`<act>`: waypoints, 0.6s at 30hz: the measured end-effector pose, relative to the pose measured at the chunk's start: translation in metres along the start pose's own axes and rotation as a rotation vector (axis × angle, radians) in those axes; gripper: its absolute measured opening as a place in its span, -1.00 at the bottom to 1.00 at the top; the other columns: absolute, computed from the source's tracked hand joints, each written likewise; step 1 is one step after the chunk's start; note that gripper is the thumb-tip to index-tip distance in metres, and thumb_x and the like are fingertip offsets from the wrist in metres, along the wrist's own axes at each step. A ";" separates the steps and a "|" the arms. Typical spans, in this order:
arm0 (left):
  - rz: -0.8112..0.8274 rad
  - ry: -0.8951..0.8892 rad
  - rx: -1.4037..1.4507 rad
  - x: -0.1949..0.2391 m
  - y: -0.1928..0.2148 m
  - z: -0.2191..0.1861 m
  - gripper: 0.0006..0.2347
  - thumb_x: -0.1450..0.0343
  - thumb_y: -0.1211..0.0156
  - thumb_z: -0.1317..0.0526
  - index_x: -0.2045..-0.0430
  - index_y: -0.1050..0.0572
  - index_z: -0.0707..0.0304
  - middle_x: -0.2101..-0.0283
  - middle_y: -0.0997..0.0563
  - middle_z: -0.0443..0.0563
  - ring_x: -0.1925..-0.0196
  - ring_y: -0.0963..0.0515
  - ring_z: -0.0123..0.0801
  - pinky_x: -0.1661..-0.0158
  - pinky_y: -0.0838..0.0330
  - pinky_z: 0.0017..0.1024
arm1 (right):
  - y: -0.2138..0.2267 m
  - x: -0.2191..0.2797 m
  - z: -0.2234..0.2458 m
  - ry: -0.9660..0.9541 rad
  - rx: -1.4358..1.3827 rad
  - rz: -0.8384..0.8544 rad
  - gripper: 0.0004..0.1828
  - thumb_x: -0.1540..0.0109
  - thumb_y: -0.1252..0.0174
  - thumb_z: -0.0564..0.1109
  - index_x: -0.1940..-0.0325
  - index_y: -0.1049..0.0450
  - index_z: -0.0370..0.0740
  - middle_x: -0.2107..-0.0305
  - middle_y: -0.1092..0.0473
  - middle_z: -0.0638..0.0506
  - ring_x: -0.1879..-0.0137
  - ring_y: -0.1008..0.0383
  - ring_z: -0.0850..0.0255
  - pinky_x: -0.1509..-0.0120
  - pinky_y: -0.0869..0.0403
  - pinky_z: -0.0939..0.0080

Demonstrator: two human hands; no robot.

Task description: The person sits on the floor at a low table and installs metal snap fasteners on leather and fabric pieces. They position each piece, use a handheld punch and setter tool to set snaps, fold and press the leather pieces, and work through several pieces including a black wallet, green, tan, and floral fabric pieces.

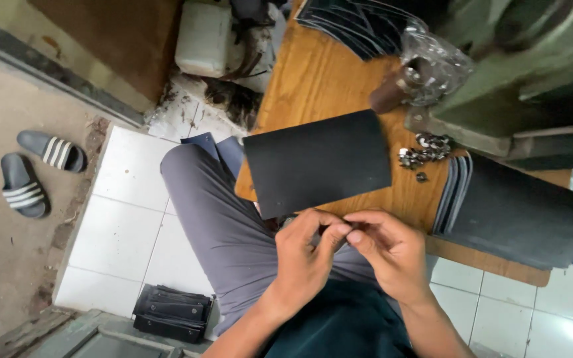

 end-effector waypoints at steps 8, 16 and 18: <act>0.015 -0.006 0.163 -0.001 0.015 0.001 -0.96 -0.39 -0.26 0.44 0.43 -0.51 0.42 0.42 -0.57 0.05 0.46 -0.52 -0.40 0.39 -0.45 -0.52 | -0.007 -0.007 -0.036 -0.005 -0.458 0.055 -0.78 -0.23 -0.19 -0.41 0.02 -0.48 -0.47 0.08 -0.43 -0.19 0.10 -0.45 0.18 0.01 -0.48 0.26; 0.089 0.007 0.301 -0.005 0.036 0.004 -0.84 -0.36 -0.26 0.51 0.22 -0.59 0.49 0.21 -0.59 0.11 0.31 -0.60 -0.37 0.25 -0.54 -0.53 | -0.029 -0.021 -0.033 -0.032 -0.758 0.216 -0.85 -0.29 -0.22 -0.34 0.05 -0.56 -0.29 0.08 -0.47 -0.21 0.15 -0.42 0.19 0.15 -0.37 0.33; 0.102 -0.008 0.299 -0.007 0.042 0.003 -0.85 -0.36 -0.28 0.50 0.23 -0.59 0.47 0.21 -0.59 0.11 0.30 -0.59 -0.37 0.24 -0.53 -0.53 | -0.035 -0.022 -0.033 -0.024 -0.790 0.242 -0.83 -0.28 -0.22 -0.35 0.04 -0.56 -0.30 0.07 -0.47 -0.24 0.15 -0.44 0.18 0.14 -0.40 0.34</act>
Point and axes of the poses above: each hand's wrist, its own x-axis away from the middle knuckle, its own y-axis out of the back of the hand, z = x × y, the point moved 5 cm from there along -x, towards the middle knuckle
